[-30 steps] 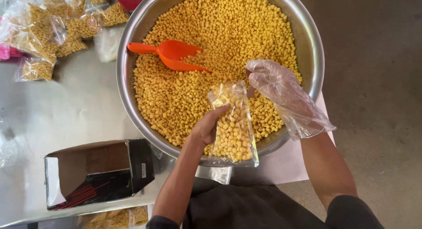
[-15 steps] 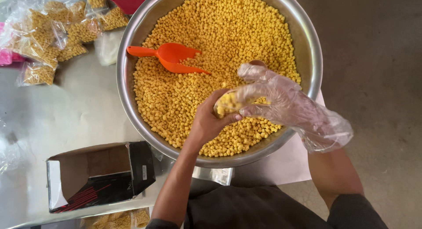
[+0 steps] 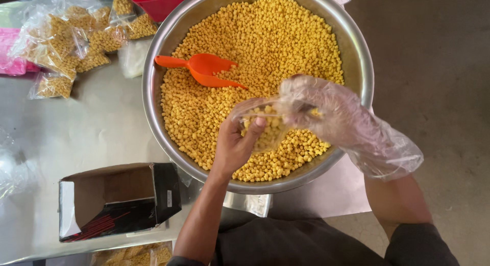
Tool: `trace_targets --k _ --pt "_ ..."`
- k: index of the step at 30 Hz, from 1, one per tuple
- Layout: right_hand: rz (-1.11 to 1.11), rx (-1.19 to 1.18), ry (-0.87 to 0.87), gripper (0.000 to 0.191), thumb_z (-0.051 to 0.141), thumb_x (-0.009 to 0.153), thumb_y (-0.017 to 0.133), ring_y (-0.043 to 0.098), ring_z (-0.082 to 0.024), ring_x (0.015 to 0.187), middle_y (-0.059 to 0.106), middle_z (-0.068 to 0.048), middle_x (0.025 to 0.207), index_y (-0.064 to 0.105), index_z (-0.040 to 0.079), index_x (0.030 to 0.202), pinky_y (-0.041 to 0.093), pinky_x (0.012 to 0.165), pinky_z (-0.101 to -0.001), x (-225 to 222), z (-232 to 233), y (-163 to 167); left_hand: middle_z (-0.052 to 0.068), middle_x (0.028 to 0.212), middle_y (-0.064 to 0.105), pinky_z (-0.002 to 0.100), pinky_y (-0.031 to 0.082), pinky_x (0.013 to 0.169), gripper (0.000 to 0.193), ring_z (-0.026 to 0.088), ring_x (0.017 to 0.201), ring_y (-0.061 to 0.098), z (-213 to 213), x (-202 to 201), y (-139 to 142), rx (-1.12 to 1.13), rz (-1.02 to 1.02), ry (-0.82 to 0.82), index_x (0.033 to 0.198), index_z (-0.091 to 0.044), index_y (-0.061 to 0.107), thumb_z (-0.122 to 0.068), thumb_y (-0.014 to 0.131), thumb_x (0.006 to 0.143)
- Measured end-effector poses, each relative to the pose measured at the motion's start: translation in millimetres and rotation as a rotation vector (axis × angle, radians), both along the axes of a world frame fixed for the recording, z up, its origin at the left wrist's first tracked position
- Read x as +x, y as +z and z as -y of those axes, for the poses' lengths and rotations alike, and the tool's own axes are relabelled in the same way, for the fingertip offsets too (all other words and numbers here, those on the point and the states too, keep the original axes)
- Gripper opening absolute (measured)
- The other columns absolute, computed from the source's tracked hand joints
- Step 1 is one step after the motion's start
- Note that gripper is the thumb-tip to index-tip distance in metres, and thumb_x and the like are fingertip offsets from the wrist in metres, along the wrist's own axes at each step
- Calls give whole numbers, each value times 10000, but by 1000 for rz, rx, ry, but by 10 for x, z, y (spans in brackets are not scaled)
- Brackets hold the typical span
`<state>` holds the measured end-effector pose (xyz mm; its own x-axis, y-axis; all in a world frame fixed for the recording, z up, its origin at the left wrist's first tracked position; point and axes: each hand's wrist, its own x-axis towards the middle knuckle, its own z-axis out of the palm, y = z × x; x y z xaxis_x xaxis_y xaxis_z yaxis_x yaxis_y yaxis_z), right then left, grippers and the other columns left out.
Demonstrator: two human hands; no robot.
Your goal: The person scoops yellow puffed snacks from a large metal bowl into small clear plastic bags using a plastic scoop, then weighs each bag on a digital scale and places it into a white bin. The process is repeated multiple times.
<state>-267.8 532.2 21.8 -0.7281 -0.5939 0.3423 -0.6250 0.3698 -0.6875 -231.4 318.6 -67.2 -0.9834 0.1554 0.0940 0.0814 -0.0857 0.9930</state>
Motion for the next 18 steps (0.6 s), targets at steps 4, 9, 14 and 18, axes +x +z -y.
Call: trace_targets --k 4,9,14,18 --pt "51 -68 -160 153 13 878 779 740 -174 1071 743 -39 1076 714 65 1007 646 937 -315 83 -105 -92 209 1235 578 420 612 932 926 279 1090 656 44 41 -27 18 -213 -252 1425 97 294 -411 810 848" --pt "313 -437 -79 124 -32 922 749 711 -219 1170 709 -73 1108 664 45 970 645 987 -350 87 -201 -165 196 1190 772 417 639 932 780 271 1069 758 64 94 -211 17 232 -251 1396 60 602 -451 797 840" --pt "544 -414 -183 104 -33 892 718 693 -202 1146 712 -76 1128 675 60 909 608 949 -363 169 -74 -176 131 1313 644 452 583 1022 968 254 1197 684 151 98 -405 184 146 -386 1491 -34 372 -472 861 780" --pt "514 -306 -302 122 152 1030 655 685 -193 1006 735 -56 1216 690 132 1145 682 912 -336 171 69 -272 199 1207 697 479 594 978 839 298 1090 718 -11 47 -681 159 297 -262 1412 32 472 -380 862 795"
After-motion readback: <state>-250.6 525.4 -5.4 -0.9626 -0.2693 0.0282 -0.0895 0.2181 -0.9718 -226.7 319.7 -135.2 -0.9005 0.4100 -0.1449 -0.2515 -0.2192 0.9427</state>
